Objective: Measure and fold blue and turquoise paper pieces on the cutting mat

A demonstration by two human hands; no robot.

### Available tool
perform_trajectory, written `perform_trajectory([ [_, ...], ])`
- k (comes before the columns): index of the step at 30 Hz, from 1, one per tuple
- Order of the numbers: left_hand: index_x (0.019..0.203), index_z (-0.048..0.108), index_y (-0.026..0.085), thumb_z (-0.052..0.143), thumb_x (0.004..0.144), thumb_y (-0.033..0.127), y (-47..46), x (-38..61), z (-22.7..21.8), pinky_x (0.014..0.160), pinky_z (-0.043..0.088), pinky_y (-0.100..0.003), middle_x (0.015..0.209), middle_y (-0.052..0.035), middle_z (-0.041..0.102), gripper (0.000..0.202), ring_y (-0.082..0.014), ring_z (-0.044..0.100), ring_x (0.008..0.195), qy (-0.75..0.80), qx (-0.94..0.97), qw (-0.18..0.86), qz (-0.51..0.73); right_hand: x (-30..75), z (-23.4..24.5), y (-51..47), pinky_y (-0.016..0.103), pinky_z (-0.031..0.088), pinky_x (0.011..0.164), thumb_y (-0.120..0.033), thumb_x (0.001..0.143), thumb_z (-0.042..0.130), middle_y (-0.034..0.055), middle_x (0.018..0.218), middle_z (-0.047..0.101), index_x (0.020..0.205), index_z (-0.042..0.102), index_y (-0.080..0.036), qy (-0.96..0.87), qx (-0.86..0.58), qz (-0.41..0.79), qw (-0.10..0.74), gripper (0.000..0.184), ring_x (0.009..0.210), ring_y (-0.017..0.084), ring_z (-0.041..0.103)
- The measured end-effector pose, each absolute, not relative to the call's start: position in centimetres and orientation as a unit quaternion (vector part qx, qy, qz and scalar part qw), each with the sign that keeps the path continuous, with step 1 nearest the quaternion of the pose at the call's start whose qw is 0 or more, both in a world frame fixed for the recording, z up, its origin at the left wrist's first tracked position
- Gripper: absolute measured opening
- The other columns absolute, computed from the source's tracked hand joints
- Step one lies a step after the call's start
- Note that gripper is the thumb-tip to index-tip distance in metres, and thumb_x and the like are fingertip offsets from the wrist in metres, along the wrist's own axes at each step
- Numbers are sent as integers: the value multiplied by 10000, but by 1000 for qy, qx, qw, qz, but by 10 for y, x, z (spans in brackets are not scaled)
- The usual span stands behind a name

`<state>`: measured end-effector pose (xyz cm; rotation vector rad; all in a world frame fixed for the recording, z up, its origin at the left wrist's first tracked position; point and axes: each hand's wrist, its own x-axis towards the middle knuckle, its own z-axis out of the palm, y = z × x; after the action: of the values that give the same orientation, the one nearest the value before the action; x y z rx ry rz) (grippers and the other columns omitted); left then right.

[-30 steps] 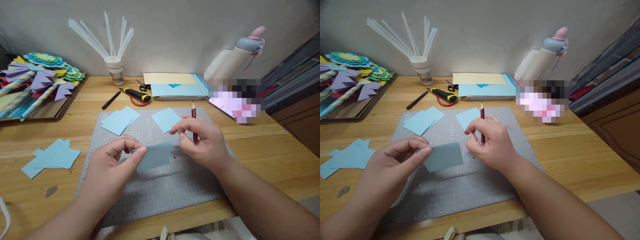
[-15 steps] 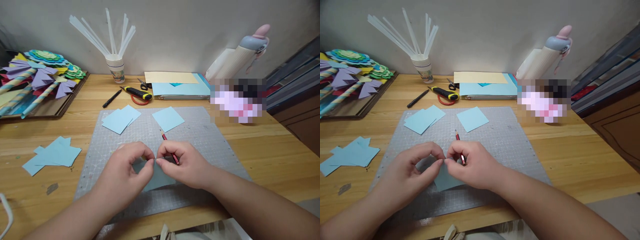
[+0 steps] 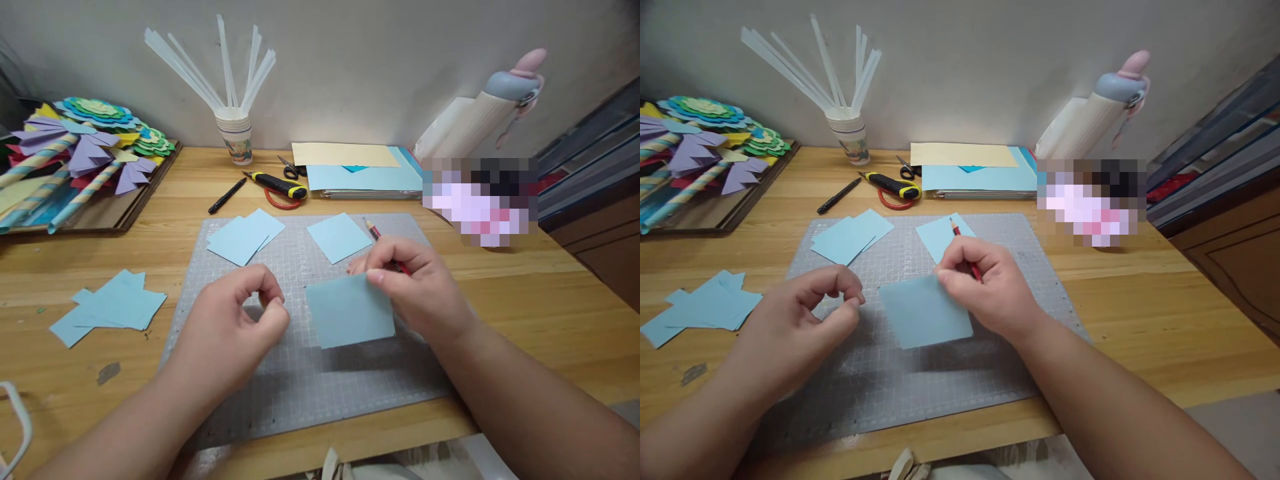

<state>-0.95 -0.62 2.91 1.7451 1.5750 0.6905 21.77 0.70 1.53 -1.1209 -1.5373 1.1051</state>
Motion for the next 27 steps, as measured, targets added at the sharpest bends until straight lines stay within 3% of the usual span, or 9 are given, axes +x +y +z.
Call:
perform_trajectory([
  [5,785,600,230,592,793,410,-6,-8,23,638,428,-246,760,21,593,180,-140,547,731,549,627,455,313,217,13,10,310,422,594,-229,798,579,-6,667,545,671,528,-232,-599,-461,444,481,136,650,165,534],
  [10,747,577,209,685,763,410,-6,-2,16,578,382,-212,674,47,536,228,-97,477,634,545,566,521,334,206,8,5,268,389,536,-259,819,607,-30,628,525,702,561,-228,-632,-480,367,485,130,573,124,456],
  [14,731,581,203,743,724,370,-5,-1,13,566,381,-181,633,64,516,232,-72,458,597,531,506,560,385,201,8,1,247,411,530,-214,834,610,-33,642,571,739,588,-220,-659,-492,289,491,97,565,107,502],
  [20,770,673,218,753,725,410,-6,-3,12,635,417,-181,734,39,607,213,-88,521,696,534,481,552,423,201,5,-2,232,452,557,-157,833,628,-19,713,662,802,639,-217,-730,-416,212,498,68,616,109,590],
  [23,803,709,241,741,744,402,-7,-3,13,648,442,-193,738,34,646,175,-101,555,707,509,480,574,426,200,5,-2,217,430,533,-207,828,641,-40,670,599,881,641,-228,-681,-443,302,499,58,586,97,549],
  [27,863,722,267,740,744,400,-8,-4,13,651,458,-210,742,31,651,179,-123,575,735,511,486,560,435,196,5,0,215,330,447,-368,797,667,-81,551,351,953,629,-223,-569,-486,484,454,216,495,94,373],
])
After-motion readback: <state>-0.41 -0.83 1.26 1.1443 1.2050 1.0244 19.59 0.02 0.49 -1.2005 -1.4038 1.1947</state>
